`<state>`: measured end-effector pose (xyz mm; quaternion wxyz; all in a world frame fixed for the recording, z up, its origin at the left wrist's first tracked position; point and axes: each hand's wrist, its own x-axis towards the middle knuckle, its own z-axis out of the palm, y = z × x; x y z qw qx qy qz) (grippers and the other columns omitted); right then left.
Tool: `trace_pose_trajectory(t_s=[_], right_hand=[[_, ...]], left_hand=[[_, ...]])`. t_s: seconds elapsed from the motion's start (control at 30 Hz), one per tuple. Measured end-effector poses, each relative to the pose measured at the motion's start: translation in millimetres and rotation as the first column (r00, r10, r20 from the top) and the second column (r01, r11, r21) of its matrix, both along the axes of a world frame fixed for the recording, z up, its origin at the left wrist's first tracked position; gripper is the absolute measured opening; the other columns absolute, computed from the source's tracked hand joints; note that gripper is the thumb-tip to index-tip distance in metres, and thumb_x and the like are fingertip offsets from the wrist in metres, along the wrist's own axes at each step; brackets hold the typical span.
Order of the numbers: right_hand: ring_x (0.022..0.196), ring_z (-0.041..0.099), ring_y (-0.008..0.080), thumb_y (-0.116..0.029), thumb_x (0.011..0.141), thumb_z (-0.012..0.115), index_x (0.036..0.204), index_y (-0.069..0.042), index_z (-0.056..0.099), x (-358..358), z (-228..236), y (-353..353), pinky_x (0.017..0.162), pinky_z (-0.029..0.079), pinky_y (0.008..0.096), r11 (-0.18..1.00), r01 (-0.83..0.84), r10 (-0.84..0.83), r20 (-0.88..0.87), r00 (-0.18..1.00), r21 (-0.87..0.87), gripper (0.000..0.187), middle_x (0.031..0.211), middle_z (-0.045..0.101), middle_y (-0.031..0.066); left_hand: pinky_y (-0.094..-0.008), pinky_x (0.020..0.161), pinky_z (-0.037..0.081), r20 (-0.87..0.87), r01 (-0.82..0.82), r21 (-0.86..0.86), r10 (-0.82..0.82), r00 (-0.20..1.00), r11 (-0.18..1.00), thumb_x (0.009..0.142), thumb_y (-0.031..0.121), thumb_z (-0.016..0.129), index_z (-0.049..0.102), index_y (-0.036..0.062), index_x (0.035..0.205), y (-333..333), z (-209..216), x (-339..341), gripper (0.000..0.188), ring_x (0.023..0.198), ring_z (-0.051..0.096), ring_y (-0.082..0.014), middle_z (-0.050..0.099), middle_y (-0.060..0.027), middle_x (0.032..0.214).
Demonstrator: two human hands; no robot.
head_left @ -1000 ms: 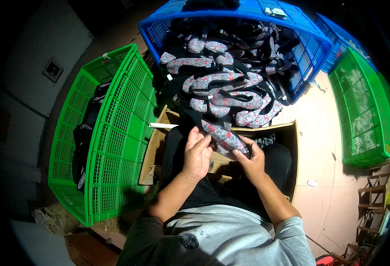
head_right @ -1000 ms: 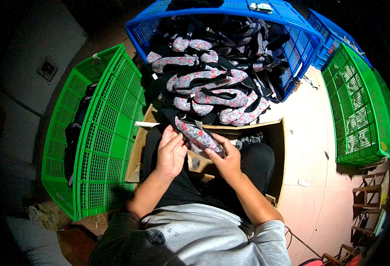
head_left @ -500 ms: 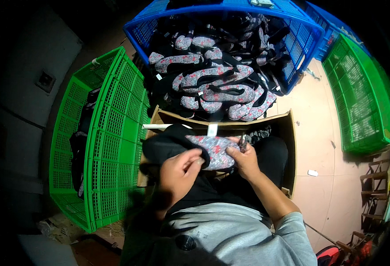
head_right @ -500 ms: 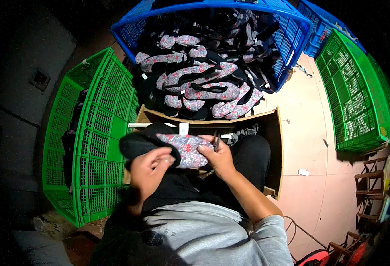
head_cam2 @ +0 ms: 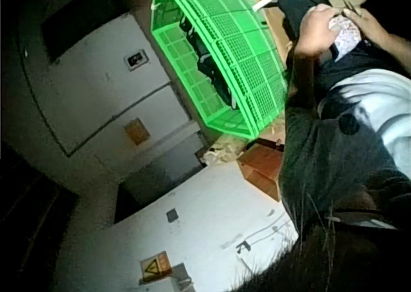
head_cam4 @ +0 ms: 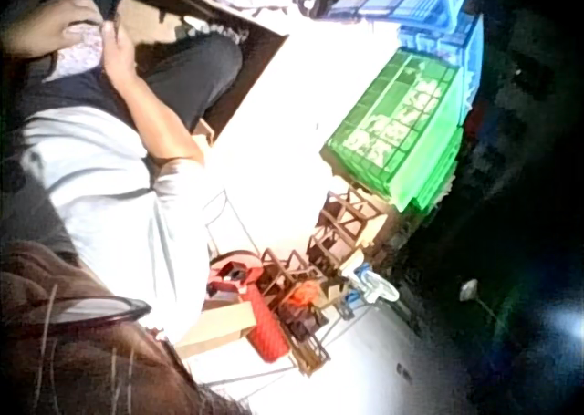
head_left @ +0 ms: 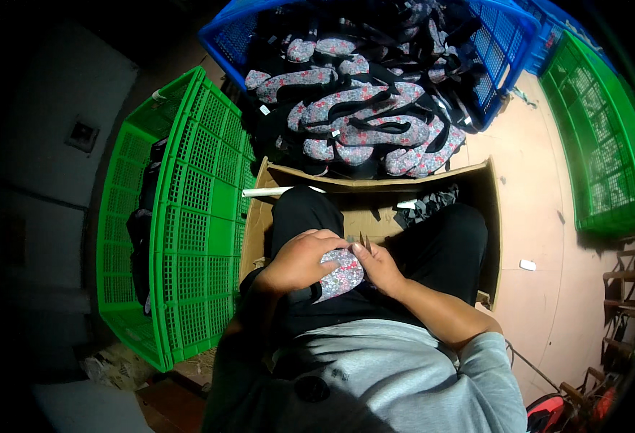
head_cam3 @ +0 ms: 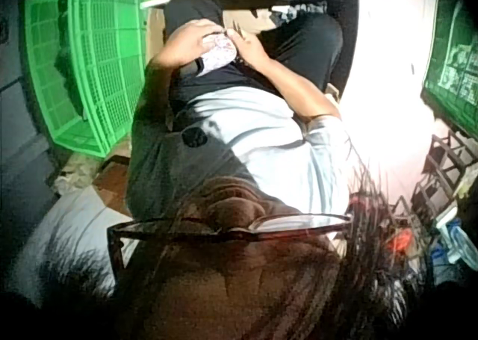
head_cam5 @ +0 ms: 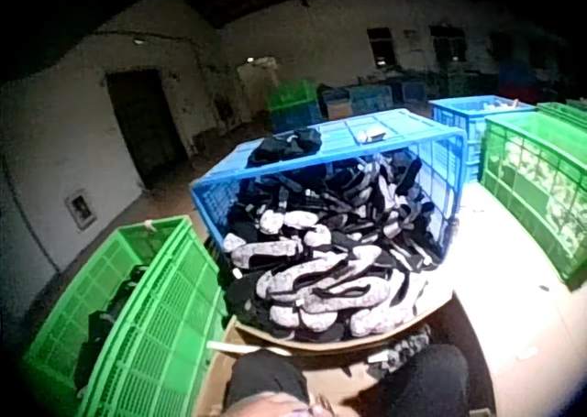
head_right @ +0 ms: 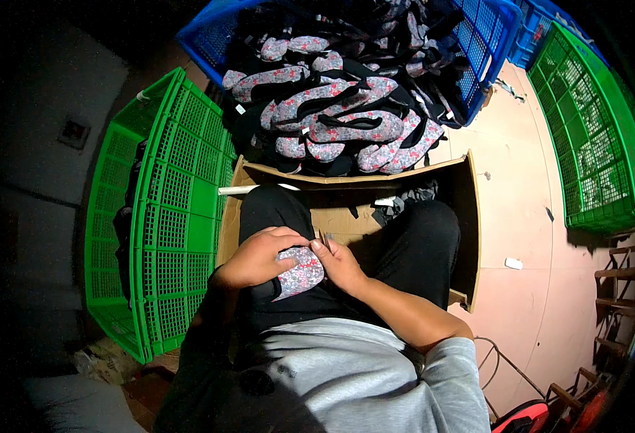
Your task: The person sits on the floor and sews the sole of a slipper using a needle and thread. They pick up a slipper from a blue crate, stitch the sole, and place the finished item into a green crate. The person also briefly handles a white insole with handwritten text.
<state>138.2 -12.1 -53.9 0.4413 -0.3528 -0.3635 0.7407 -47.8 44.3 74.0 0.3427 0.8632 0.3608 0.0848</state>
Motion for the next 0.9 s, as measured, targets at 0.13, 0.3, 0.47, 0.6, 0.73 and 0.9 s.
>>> trace_pose_trajectory(t_s=[0.13,0.3,0.47,0.6,0.73,0.9], right_hand=[[0.086,0.051,0.0061,-0.032,0.105,0.041,0.111,-0.002,0.059,1,4,-1,0.079,0.045,0.0241,0.999,0.000,0.000,-0.017,1.000,-0.041,0.035,0.094,0.059,-0.0027],[0.090,0.050,0.0073,-0.031,0.105,0.040,0.116,-0.002,0.056,0,7,-3,0.082,0.045,0.0249,0.996,0.037,-0.042,-0.053,0.998,-0.085,0.035,0.100,0.057,-0.0008],[0.092,0.049,0.0082,-0.034,0.104,0.040,0.115,-0.001,0.055,-2,0,-4,0.085,0.043,0.0253,0.996,0.058,-0.059,-0.004,0.998,-0.060,0.038,0.101,0.055,0.0004],[0.093,0.048,0.0087,-0.037,0.104,0.040,0.114,-0.002,0.055,-2,-8,-5,0.087,0.042,0.0254,0.998,0.066,-0.066,0.046,0.997,0.007,0.040,0.100,0.055,0.0007],[0.083,0.052,0.0083,-0.039,0.104,0.038,0.110,-0.002,0.056,1,-13,-1,0.074,0.045,0.0239,0.996,0.084,-0.083,0.082,0.993,-0.008,0.041,0.096,0.059,0.0009],[0.069,0.054,0.0069,-0.042,0.104,0.037,0.109,-0.003,0.056,9,6,6,0.055,0.043,0.0211,0.995,0.026,-0.014,0.114,0.993,-0.099,0.044,0.093,0.065,0.0025]], left_hand=[[-0.0388,0.089,0.045,0.010,0.014,0.007,-0.014,1.000,1.000,0.076,0.013,0.071,0.066,0.0069,0.111,4,-4,4,0.036,0.099,0.058,-0.0307,0.062,-0.0116,0.103],[-0.0376,0.084,0.045,-0.039,-0.074,0.028,0.075,0.996,0.997,0.074,0.015,0.073,0.070,0.0085,0.104,-2,-10,15,0.031,0.093,0.057,-0.0285,0.061,-0.0095,0.096],[-0.0373,0.080,0.045,-0.034,-0.138,0.074,0.141,0.989,0.988,0.075,0.016,0.073,0.072,0.0086,0.097,-6,-16,20,0.023,0.087,0.057,-0.0270,0.061,-0.0084,0.089],[-0.0376,0.076,0.044,0.047,-0.107,0.067,0.104,0.993,0.992,0.078,0.015,0.070,0.069,0.0060,0.088,0,-27,23,0.013,0.080,0.057,-0.0273,0.061,-0.0084,0.082],[-0.0374,0.072,0.045,0.119,-0.176,0.063,0.167,0.979,0.982,0.080,0.012,0.067,0.065,0.0036,0.083,0,-35,25,0.009,0.076,0.057,-0.0269,0.061,-0.0096,0.079],[-0.0324,0.066,0.046,0.197,-0.332,-0.142,0.356,0.914,0.932,0.085,0.007,0.064,0.063,0.0016,0.088,-2,-53,17,0.007,0.070,0.057,-0.0202,0.059,-0.0082,0.077]])
